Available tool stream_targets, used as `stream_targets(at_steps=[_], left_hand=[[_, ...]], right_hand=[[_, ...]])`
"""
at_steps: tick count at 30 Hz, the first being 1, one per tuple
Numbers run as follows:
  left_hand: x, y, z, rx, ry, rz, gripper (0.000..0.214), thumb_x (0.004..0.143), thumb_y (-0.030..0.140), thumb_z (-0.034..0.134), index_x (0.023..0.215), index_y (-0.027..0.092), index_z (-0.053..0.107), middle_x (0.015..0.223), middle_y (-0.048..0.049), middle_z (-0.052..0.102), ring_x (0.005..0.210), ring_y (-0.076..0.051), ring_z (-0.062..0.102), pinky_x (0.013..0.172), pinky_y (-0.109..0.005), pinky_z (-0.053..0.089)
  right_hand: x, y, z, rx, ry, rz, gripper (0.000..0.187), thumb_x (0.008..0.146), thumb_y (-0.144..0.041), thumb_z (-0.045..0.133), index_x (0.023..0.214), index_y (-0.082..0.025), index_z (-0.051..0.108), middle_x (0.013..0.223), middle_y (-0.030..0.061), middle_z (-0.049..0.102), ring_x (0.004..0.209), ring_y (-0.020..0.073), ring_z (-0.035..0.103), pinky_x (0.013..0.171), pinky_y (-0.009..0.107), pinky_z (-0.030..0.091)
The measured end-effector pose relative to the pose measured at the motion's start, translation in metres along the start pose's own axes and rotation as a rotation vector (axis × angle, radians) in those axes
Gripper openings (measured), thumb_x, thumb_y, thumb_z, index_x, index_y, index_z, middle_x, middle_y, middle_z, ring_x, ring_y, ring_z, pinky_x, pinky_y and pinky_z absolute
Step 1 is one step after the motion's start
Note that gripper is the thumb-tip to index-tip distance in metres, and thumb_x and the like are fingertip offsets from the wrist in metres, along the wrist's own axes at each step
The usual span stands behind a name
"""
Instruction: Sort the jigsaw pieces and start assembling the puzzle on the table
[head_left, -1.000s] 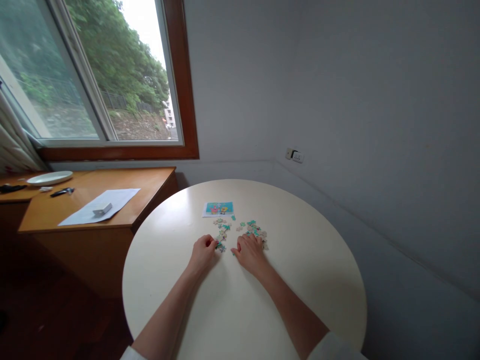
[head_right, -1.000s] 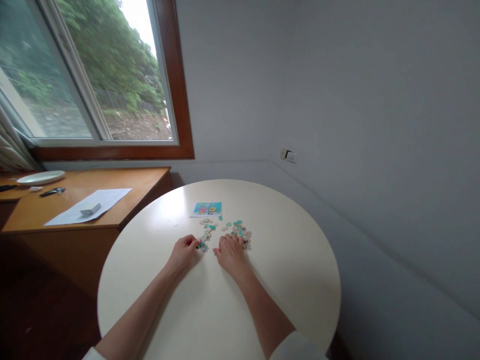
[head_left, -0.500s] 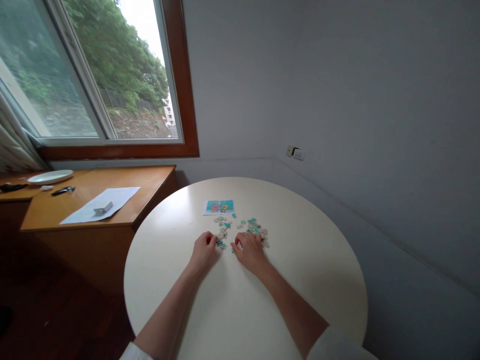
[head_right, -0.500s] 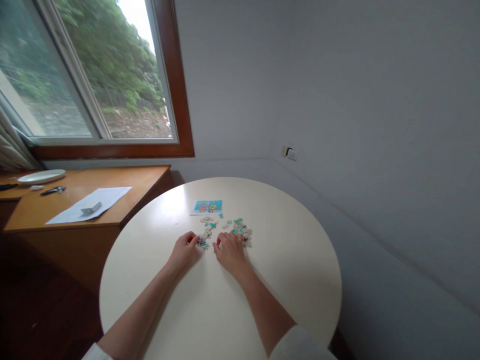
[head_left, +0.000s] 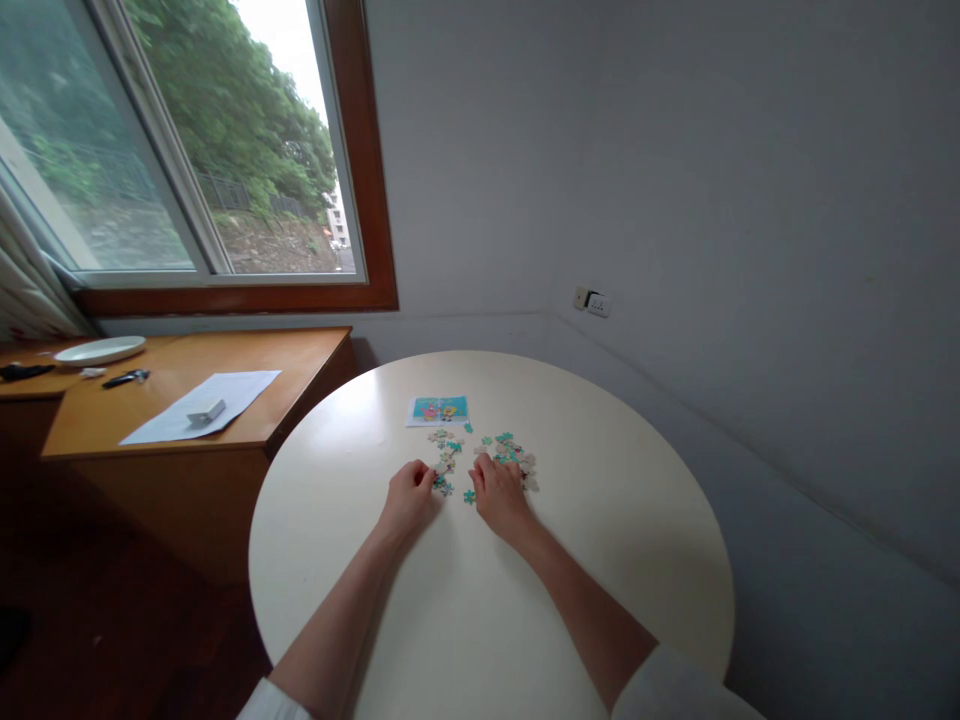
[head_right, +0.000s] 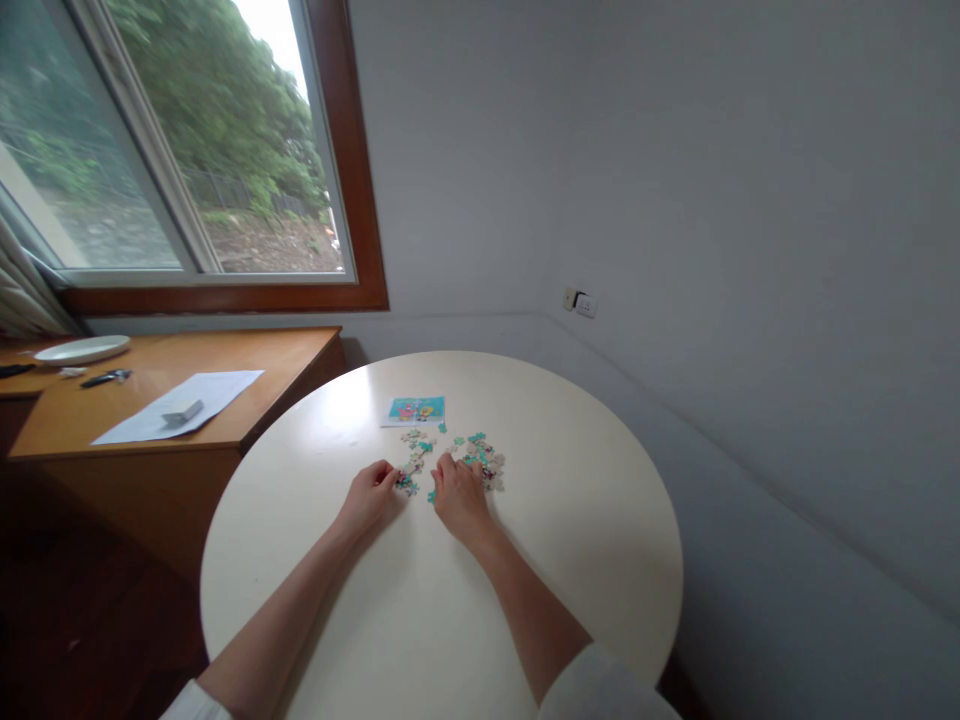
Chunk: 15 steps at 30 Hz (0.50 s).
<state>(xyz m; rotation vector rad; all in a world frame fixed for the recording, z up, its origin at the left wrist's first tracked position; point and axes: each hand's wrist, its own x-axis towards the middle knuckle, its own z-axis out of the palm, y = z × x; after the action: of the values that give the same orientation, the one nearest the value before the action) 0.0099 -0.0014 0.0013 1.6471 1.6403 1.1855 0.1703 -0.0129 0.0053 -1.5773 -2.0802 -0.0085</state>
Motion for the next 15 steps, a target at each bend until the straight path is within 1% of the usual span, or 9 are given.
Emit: stream_targets(at_steps=[7,10,15], left_hand=[[-0.0005,-0.0001,0.0,0.006,-0.001,0.003,0.02,0.068,0.031,0.048,0.052,0.018,0.047,0.052,0.0007,0.049,0.056,-0.014,0.043,0.056,-0.025,0.031],[-0.0001,-0.0005,0.0004,0.02,0.0,-0.003,0.021,0.068,0.031,0.048,0.052,0.018,0.048,0.052,0.0005,0.049,0.057,-0.014,0.043,0.056,-0.025,0.031],[0.0004,0.0001,0.0006,0.006,0.0,-0.012,0.02,0.066,0.032,0.048,0.051,0.018,0.047,0.05,0.001,0.048,0.056,-0.013,0.043,0.056,-0.024,0.03]], right_hand=[[-0.0005,-0.0005,-0.0026,0.048,0.023,0.007,0.013,0.089,-0.02,0.039,0.081,-0.017,0.049,0.076,0.0022,0.063,0.072,0.0157,0.055,0.074,0.028,0.024],[-0.0003,-0.0004,-0.0036,0.094,0.044,0.016,0.012,0.086,-0.022,0.044,0.077,-0.017,0.051,0.072,-0.0001,0.062,0.068,0.0138,0.054,0.073,0.027,0.025],[0.0005,0.0012,-0.0024,0.104,0.059,0.036,0.013,0.081,-0.025,0.053,0.07,-0.018,0.052,0.065,-0.0023,0.061,0.063,0.0126,0.053,0.074,0.027,0.026]])
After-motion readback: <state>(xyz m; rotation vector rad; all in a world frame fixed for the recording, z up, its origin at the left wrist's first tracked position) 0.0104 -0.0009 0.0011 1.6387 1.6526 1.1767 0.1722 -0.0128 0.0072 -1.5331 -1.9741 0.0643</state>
